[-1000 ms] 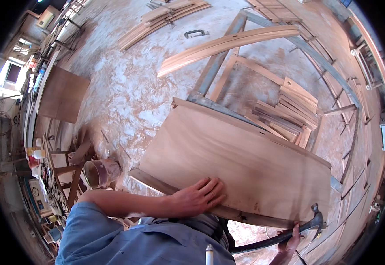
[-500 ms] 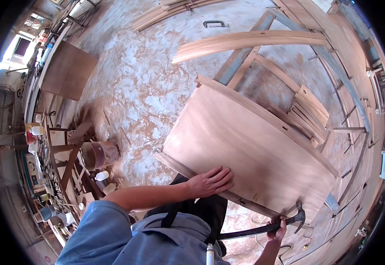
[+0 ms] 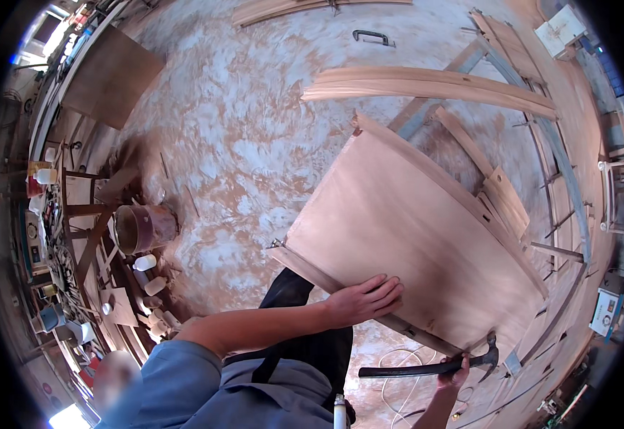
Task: The person assembles a wooden frame by applying glue to small wooden strips and attaching them to a larger board using a hammer. The person moves between a workbench and a table saw to retrieve materials and tools, then returns to the frame to continue assembly.
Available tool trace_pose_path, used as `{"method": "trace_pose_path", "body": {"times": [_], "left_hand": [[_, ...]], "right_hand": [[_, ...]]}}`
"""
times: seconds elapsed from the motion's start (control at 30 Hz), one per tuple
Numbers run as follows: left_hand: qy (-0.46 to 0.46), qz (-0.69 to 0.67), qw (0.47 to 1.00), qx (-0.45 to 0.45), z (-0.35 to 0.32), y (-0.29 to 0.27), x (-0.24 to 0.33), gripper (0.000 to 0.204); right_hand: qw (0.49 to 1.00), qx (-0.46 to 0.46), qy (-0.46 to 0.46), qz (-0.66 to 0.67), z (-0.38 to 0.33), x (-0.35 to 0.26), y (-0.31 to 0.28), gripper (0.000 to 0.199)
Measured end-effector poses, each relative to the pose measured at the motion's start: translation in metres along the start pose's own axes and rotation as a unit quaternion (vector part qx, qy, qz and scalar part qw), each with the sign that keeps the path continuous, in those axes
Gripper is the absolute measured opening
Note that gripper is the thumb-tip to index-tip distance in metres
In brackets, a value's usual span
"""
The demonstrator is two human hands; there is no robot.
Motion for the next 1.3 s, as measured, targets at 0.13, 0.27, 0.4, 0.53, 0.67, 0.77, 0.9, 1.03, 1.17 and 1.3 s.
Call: {"method": "trace_pose_path", "body": {"times": [0.13,0.27,0.4,0.53,0.67,0.77,0.9,1.03,1.17,1.3], "left_hand": [[-0.022,0.011,1.000,0.019,0.024,0.002,-0.016,0.051],[-0.035,-0.004,0.999,0.016,0.038,0.007,-0.021,0.051],[-0.035,-0.003,0.999,0.002,0.041,0.012,-0.021,0.051],[-0.039,-0.011,0.999,0.006,0.041,0.010,-0.021,0.051],[-0.046,-0.026,0.999,-0.001,0.042,0.006,-0.021,0.050],[-0.049,-0.021,0.998,-0.019,0.044,0.003,-0.021,0.050],[-0.042,-0.088,0.994,-0.048,0.050,0.003,-0.023,0.051],[-0.031,-0.071,0.994,-0.077,0.058,-0.004,-0.025,0.049],[-0.034,-0.152,0.986,-0.066,0.068,-0.008,-0.027,0.065],[-0.024,-0.143,0.980,-0.134,0.080,-0.005,-0.017,0.084]], "right_hand": [[0.999,0.019,-0.026,-0.011,0.019,-0.032,0.012,0.019],[0.998,-0.011,-0.042,-0.034,0.027,-0.055,0.019,0.017],[0.999,-0.026,-0.014,-0.031,0.029,-0.057,0.017,0.018],[0.998,-0.045,-0.016,-0.038,0.030,-0.055,0.015,0.018],[0.998,-0.053,-0.012,-0.032,0.028,-0.052,0.013,0.018],[0.999,-0.036,-0.002,-0.039,0.022,-0.045,0.013,0.019],[1.000,-0.005,0.007,-0.029,0.009,-0.033,0.013,0.024],[1.000,0.018,-0.013,-0.012,-0.015,-0.020,0.013,0.025],[0.998,0.058,-0.037,-0.010,-0.041,-0.001,-0.002,0.022],[0.990,0.104,-0.008,-0.091,-0.053,0.039,-0.042,0.018]]}}
Point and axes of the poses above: each hand's wrist, its own z-axis towards the middle knuckle, its own y-axis out of the palm, x = y × z, the point moved 4 cm from there along z, towards the middle knuckle, and after that the axes turned 12 degrees about y, right-handed, at the moved point
